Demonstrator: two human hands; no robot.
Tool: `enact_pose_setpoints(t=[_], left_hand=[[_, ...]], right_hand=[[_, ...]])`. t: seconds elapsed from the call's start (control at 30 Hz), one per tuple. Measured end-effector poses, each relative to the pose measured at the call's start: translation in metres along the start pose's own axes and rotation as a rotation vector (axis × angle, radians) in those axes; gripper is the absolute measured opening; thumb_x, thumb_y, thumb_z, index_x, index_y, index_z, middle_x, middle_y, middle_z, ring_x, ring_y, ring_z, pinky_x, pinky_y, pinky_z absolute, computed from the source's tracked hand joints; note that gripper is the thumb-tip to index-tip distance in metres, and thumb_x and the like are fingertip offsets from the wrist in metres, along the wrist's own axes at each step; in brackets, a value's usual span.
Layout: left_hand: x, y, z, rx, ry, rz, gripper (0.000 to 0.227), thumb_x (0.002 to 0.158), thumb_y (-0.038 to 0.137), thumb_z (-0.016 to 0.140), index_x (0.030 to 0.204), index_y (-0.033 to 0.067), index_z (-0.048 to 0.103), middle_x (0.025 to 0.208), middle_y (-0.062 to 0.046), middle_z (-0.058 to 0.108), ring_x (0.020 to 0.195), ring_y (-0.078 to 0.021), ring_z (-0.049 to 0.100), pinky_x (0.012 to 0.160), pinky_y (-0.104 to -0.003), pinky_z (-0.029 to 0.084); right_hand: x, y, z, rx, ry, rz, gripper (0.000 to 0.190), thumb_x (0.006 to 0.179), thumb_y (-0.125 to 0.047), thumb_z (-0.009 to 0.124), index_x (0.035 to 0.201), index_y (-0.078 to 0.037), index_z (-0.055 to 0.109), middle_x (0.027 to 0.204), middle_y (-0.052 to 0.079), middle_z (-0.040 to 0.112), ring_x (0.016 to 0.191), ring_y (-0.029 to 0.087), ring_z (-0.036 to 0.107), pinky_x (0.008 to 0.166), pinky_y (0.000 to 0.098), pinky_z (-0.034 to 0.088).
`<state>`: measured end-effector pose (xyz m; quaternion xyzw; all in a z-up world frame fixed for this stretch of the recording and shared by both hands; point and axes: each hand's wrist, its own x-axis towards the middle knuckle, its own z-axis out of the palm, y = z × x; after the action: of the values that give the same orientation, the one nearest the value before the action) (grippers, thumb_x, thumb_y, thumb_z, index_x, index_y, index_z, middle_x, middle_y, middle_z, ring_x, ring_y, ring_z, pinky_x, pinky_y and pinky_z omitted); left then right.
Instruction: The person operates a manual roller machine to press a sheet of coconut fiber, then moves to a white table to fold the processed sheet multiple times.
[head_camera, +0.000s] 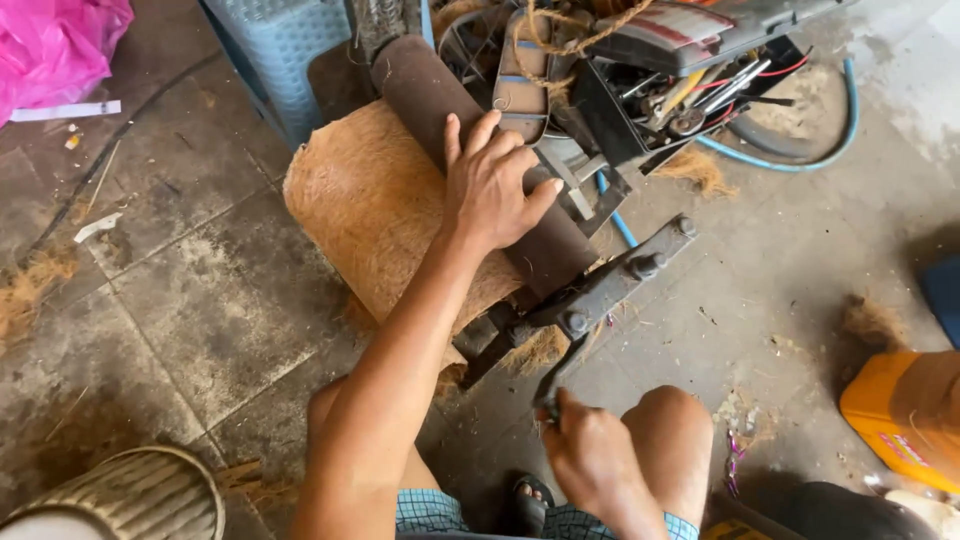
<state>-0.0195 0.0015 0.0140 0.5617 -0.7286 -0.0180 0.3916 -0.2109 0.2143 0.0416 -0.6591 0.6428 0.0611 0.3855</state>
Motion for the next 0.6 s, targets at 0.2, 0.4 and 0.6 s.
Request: enact_pose_setpoints(t=[0.2, 0.4, 0.6], left_hand=[[-0.005, 0.001, -0.006, 0.001, -0.078, -0.032, 0.043, 0.088, 0.051, 0.054, 0.100, 0.0141, 0.073, 0.116, -0.002, 0.067, 0.134, -0.0356, 0.043, 0.110, -0.070, 0.010], [-0.021, -0.018, 0.007, -0.020, 0.117, 0.003, 0.037, 0.089, 0.053, 0.062, 0.107, 0.0209, 0.069, 0.120, -0.004, 0.065, 0.134, -0.0280, 0.044, 0.114, -0.062, 0.016], [-0.018, -0.024, 0.007, -0.015, 0.095, -0.014, 0.047, 0.090, 0.060, 0.056, 0.110, 0.0193, 0.067, 0.123, -0.004, 0.063, 0.136, -0.0304, 0.042, 0.111, -0.072, 0.018]], right_hand=[[-0.019, -0.030, -0.070, -0.670, 0.034, 0.259, 0.027, 0.093, -0.063, 0.043, 0.102, -0.042, 0.057, 0.078, -0.009, 0.073, 0.075, 0.017, 0.071, 0.066, 0.0338, 0.055], [0.212, 0.217, -0.084, -0.566, 0.563, -0.040, 0.038, 0.084, -0.042, 0.053, 0.094, -0.008, 0.066, 0.072, 0.023, 0.070, 0.073, 0.044, 0.071, 0.060, 0.0536, 0.054], [0.182, 0.156, 0.099, -0.160, -0.007, -0.057, 0.019, 0.081, -0.023, 0.055, 0.084, -0.008, 0.066, 0.074, 0.012, 0.067, 0.073, 0.029, 0.065, 0.062, 0.0430, 0.049]])
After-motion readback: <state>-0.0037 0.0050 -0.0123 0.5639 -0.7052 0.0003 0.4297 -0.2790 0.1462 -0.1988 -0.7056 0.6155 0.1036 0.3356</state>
